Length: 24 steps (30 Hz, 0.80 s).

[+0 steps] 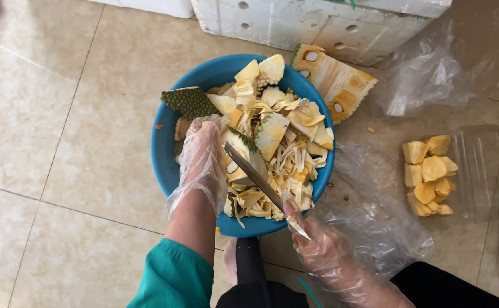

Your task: Peeling and extracting fruit segments from a jackfruit using a knife and placing them into a plastic container

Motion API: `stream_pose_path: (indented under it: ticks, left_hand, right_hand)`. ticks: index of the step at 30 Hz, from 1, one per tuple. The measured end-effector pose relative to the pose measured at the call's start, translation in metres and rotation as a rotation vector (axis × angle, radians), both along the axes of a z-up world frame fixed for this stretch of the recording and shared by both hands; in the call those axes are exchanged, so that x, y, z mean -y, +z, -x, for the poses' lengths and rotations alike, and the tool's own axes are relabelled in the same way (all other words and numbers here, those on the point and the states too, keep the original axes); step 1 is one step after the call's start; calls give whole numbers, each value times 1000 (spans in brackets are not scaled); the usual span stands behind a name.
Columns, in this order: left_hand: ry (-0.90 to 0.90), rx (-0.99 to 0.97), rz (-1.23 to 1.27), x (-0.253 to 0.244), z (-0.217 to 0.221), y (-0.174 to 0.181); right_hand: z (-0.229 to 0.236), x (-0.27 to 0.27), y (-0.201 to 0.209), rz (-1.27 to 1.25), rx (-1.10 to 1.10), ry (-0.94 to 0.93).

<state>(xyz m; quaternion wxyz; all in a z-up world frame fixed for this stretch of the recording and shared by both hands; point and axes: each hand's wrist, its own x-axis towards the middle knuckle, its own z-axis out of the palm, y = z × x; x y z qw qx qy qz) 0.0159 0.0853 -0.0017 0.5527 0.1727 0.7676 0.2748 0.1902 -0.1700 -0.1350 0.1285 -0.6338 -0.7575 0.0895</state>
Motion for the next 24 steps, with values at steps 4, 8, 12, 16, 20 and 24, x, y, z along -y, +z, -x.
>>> stream_pose_path:
  ticks: [4,8,12,16,20,24]
  left_hand:
    - [-16,-10,38,-4,-6,7]
    - [-62,-68,36,1,-4,2]
    - [-29,18,83,7,-7,18]
    - [-190,-103,43,3,-3,20]
    - [-911,-558,-377,11,26,-50]
    - [-107,-25,70,18,-5,24]
  right_hand:
    - [-1,-7,6,-60,172,52]
    - [6,-16,-2,-60,355,126]
    - [20,-60,-6,-179,394,165]
    - [18,-56,11,-87,528,144]
    - [9,-14,-2,-161,642,41]
    - [23,-78,15,-299,818,173]
